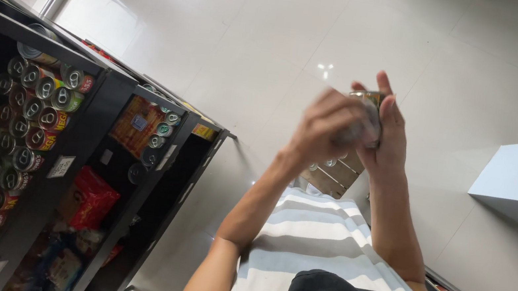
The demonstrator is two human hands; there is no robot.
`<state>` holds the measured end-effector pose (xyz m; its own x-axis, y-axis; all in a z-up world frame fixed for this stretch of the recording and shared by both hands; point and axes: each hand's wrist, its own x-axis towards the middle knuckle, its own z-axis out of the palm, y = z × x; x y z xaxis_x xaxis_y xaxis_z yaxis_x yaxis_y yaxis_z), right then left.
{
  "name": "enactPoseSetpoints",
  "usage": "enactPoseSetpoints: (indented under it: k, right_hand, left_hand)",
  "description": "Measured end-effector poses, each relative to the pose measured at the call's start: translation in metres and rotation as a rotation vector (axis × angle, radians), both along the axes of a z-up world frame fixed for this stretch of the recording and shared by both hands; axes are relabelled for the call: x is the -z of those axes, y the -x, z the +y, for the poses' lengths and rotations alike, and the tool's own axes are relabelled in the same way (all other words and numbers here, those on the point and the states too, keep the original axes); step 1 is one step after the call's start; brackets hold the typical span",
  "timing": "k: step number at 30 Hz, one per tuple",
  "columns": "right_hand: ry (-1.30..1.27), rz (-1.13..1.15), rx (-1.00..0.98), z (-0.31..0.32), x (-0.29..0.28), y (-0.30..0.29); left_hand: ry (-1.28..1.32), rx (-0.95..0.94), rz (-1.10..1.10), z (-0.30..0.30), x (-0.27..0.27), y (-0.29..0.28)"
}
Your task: Wiping dust off various canned goods with a cloth and organizing them onto retail shelves.
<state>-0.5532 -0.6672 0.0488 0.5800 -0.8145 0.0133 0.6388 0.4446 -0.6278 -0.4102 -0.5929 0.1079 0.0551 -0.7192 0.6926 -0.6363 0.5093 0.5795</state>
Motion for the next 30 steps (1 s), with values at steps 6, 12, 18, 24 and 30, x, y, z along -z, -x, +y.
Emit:
enactPoseSetpoints:
  k: [6, 12, 18, 24, 30]
  right_hand:
    - [-0.045, 0.048, -0.043, 0.007, -0.012, 0.0]
    - [0.102, -0.204, -0.173, 0.003, -0.007, 0.002]
    - [-0.246, -0.322, -0.168, -0.005, 0.022, 0.007]
    - [-0.131, -0.007, -0.129, -0.002, 0.003, 0.006]
    - [-0.237, -0.108, -0.228, -0.018, 0.094, 0.023]
  left_hand:
    - [0.084, -0.042, -0.219, -0.028, 0.005, -0.022]
    - [0.101, 0.149, -0.433, -0.013, -0.001, -0.01]
    - [0.152, 0.099, -0.373, -0.03, -0.006, -0.013]
    - [0.076, 0.109, -0.414, -0.032, 0.001, -0.018]
    - [0.129, 0.129, -0.447, -0.029, -0.002, -0.033]
